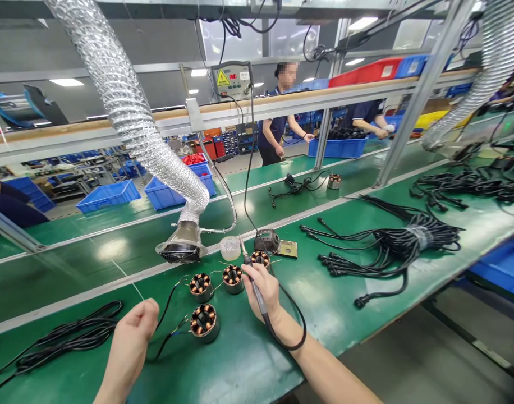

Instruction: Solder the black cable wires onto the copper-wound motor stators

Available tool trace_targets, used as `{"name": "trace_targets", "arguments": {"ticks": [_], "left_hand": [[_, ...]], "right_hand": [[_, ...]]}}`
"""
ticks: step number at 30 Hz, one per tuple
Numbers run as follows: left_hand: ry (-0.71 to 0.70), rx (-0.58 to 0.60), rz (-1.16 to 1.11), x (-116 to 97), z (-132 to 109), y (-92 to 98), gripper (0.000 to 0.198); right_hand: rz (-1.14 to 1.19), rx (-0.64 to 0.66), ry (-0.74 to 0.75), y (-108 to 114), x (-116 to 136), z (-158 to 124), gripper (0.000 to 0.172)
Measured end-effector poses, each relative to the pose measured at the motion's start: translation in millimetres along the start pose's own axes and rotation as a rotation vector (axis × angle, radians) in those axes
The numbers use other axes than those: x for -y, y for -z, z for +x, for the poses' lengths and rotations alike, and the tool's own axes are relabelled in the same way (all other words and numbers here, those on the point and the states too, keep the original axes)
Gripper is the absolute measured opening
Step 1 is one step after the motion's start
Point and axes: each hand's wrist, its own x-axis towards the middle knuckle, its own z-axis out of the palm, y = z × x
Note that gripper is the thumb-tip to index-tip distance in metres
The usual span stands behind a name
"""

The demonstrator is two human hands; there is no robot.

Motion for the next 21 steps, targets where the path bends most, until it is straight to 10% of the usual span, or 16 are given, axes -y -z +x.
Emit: {"name": "trace_targets", "arguments": {"ticks": [4,8,21], "left_hand": [[-0.310,0.374,0.765,-16.2,-12.8,-17.6,0.044],[-0.535,0.494,1.202,-14.3,-9.1,-38.5,0.062],[-0.361,0.704,1.268,-22.3,37.7,-62.1,0.065]], "right_hand": [[-0.002,0.006,0.005,0.2,0.6,-0.1,0.027],[-0.021,-0.003,0.000,0.5,1.3,0.4,0.026],[-0.019,-0.035,-0.011,-2.6,-6.4,-1.4,0.023]]}}
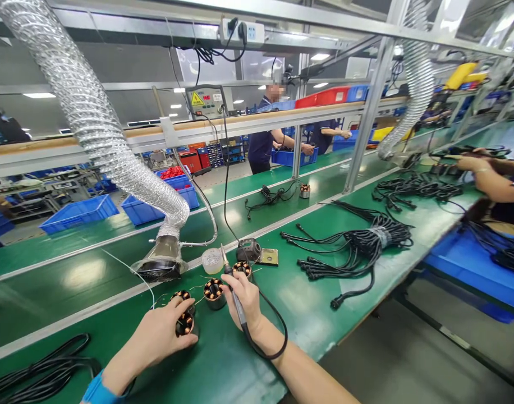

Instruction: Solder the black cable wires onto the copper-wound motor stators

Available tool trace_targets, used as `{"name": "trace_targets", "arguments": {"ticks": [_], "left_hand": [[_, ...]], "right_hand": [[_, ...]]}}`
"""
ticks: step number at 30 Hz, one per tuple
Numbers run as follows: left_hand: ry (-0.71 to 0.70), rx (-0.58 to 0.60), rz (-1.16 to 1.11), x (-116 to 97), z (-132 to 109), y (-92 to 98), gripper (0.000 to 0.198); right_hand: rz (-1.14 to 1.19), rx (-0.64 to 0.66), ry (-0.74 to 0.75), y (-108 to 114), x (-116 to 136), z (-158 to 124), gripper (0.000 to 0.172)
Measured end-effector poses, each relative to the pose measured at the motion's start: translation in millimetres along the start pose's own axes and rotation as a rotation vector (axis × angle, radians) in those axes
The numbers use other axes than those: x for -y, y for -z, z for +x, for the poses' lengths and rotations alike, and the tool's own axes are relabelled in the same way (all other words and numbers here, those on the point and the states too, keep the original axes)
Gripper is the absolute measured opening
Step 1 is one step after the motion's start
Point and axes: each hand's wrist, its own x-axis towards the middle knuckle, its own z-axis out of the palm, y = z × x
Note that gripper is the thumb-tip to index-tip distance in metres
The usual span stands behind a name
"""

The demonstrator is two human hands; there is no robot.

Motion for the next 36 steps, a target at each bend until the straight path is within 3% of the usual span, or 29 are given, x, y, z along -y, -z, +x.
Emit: {"name": "trace_targets", "arguments": {"ticks": [6,17,31,36], "left_hand": [[-0.009,0.121,-0.062,3.8,-4.1,6.6,0.076],[0.022,0.122,-0.007,-0.5,-7.1,5.1,0.057],[-0.035,0.110,-0.008,3.3,-33.2,6.8,0.053],[-0.004,0.071,-0.051,4.4,-40.4,-2.4,0.053]], "right_hand": [[-0.001,0.009,0.011,3.6,0.0,2.4,0.022],[-0.037,-0.025,0.028,3.5,-2.0,5.8,0.020],[-0.006,-0.023,0.066,2.9,-4.1,6.7,0.022],[0.001,-0.024,0.059,4.6,-1.3,8.3,0.022]]}}
